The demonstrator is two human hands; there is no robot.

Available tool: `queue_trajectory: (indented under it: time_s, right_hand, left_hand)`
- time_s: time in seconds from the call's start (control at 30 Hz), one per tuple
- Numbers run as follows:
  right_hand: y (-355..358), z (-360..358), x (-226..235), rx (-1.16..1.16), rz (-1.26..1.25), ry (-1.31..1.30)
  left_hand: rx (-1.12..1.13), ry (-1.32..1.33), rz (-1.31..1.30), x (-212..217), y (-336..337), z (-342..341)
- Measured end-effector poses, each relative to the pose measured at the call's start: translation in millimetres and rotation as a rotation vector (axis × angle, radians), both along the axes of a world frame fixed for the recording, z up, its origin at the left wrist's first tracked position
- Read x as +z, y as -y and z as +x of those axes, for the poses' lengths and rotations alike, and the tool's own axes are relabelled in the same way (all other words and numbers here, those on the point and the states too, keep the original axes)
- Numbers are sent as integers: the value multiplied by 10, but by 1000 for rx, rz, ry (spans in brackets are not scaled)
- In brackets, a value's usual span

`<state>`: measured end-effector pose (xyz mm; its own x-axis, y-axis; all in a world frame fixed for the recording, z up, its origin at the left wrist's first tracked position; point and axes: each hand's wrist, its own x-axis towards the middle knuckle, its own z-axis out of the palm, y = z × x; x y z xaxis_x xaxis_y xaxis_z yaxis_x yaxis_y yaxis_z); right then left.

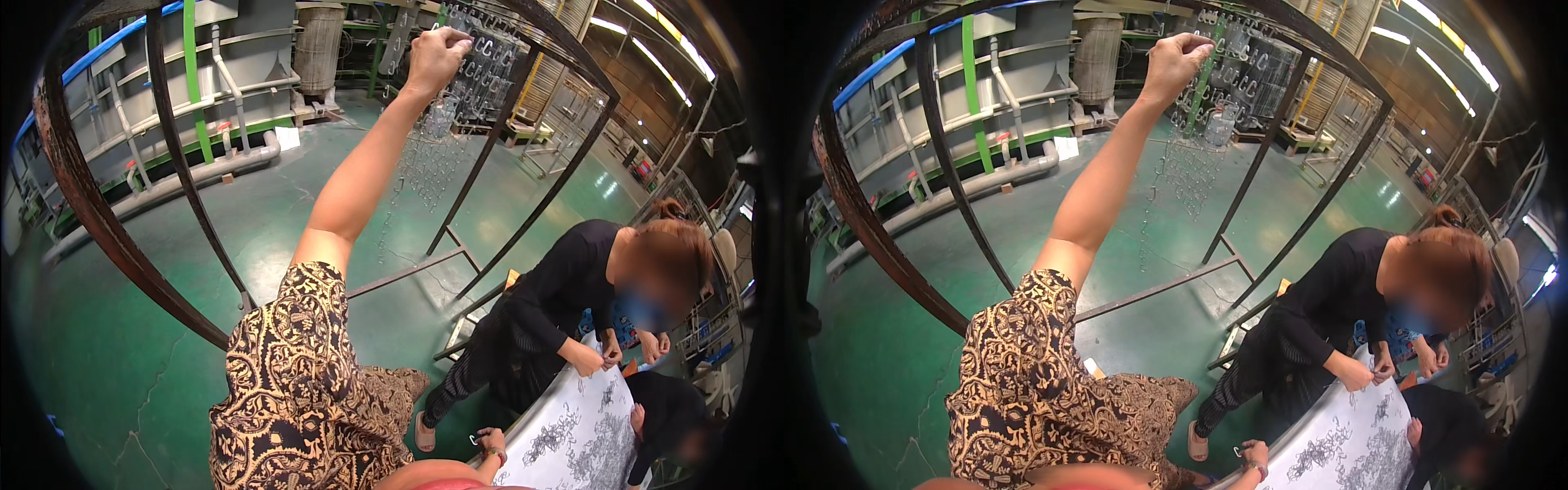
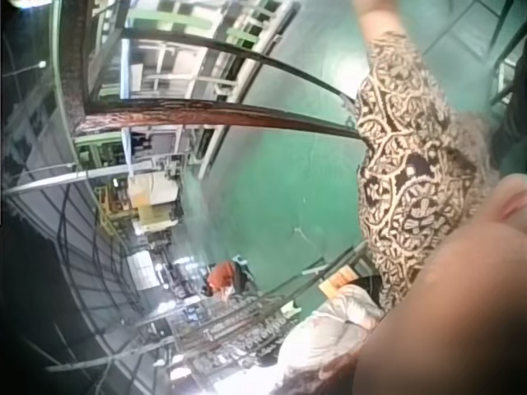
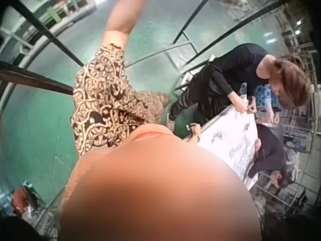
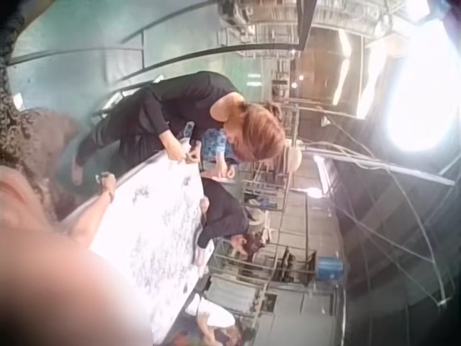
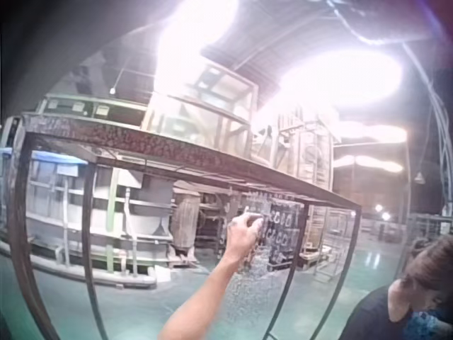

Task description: The person repeatedly picks up small metal paperclips from a white board and links them into chains by hand. They occasionally reach up to a nearby rack to retrieve more clips, then return to the table to continue linking. Other people at the table perform the same task simultaneously.

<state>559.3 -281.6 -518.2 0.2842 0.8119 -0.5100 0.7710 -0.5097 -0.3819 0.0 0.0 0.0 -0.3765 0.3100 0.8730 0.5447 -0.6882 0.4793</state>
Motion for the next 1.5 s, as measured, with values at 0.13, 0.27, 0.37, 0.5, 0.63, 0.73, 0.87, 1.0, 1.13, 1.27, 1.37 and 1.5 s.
queue_trajectory:
  time_s: [0.13,0.27,0.37,0.5,0.63,0.73,0.87,1.0,1.13,1.27,1.37,1.5]
  right_hand:
    - [-65,147,95,51,66,59]
    - [1,68,-61,67,71,94]
    - [-221,182,38,56,118,37]
    - [-535,203,300,24,197,6]
    - [-942,297,826,17,351,-13]
    - [-1239,289,1494,32,499,-17]
    - [-1690,309,2424,78,714,-47]
    - [-1967,117,2895,120,767,-78]
    - [-1749,-101,2392,109,678,-122]
    - [-1276,-188,1455,52,489,-174]
    - [-828,-215,782,-24,317,-191]
    - [-140,-133,122,-136,167,-232]
  left_hand:
    - [108,64,-43,55,-171,-319]
    - [236,22,-8,221,-403,-620]
    - [284,1,94,398,-577,-894]
    - [121,145,15,680,-856,-1059]
    - [384,116,-67,874,-1129,-1169]
    - [474,118,94,1013,-1342,-1362]
    - [420,205,63,1069,-1607,-1457]
    - [502,279,23,1125,-1785,-1568]
    - [659,253,97,1099,-1946,-1602]
    - [512,217,37,952,-1942,-1613]
    - [536,275,-24,926,-1893,-1558]
    - [541,262,-38,998,-1800,-1533]
